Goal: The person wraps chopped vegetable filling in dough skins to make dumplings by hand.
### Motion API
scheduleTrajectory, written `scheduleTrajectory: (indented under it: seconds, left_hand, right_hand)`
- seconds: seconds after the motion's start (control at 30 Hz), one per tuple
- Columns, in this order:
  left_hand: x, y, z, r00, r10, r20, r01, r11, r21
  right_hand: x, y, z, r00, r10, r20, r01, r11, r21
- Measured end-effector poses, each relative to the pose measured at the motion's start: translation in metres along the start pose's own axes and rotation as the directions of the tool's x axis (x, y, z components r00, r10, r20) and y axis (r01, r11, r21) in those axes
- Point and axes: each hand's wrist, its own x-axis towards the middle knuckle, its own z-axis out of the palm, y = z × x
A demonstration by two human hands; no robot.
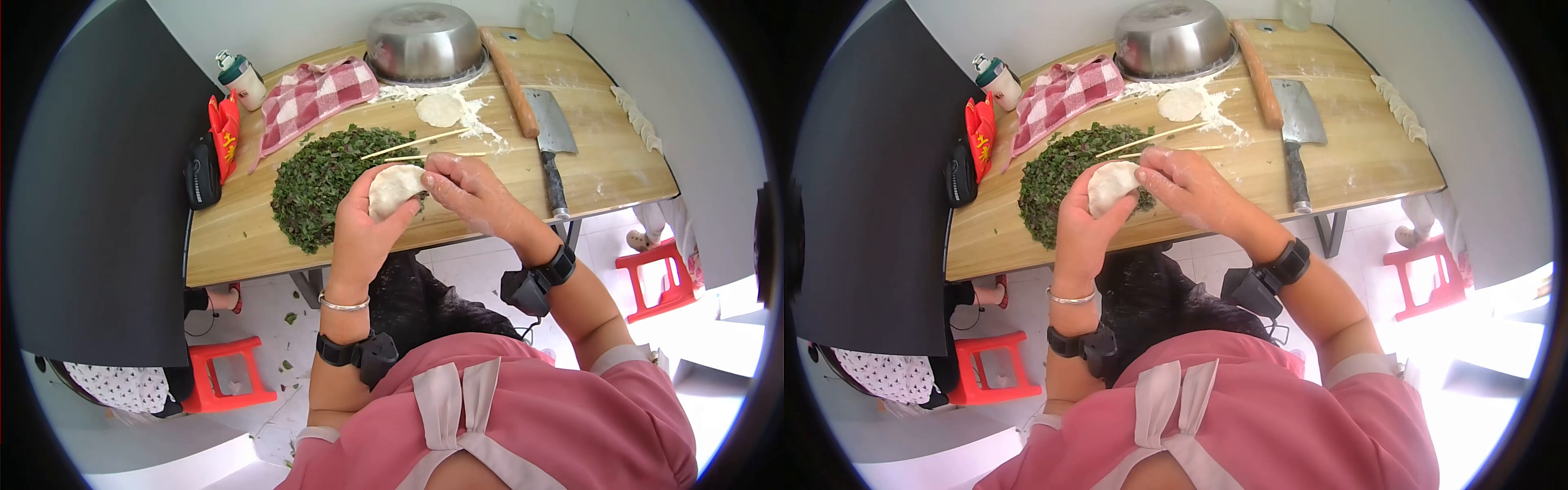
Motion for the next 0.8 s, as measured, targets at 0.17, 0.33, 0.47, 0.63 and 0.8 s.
scheduleTrajectory:
  seconds: [0.17,0.33,0.47,0.63,0.8]
  left_hand:
    - [-0.002,0.013,0.006,0.997,0.063,-0.036,-0.048,0.946,0.321]
    - [-0.004,0.025,0.013,0.993,0.103,-0.05,-0.078,0.928,0.365]
    - [0.0,0.015,0.013,0.916,0.385,0.114,-0.375,0.716,0.589]
    - [-0.006,0.017,0.023,0.973,0.215,0.078,-0.229,0.909,0.348]
    - [-0.009,0.018,0.018,0.968,0.215,0.126,-0.241,0.937,0.252]
  right_hand:
    - [-0.007,-0.003,0.004,0.997,0.047,-0.058,-0.045,0.998,0.032]
    - [-0.018,-0.005,0.011,0.99,0.135,-0.033,-0.129,0.98,0.15]
    - [-0.016,-0.001,0.012,0.994,-0.048,-0.102,0.073,0.965,0.253]
    - [-0.011,0.006,0.004,0.992,-0.117,-0.05,0.123,0.982,0.146]
    - [-0.018,-0.002,-0.005,1.0,0.008,0.007,-0.008,0.996,0.092]
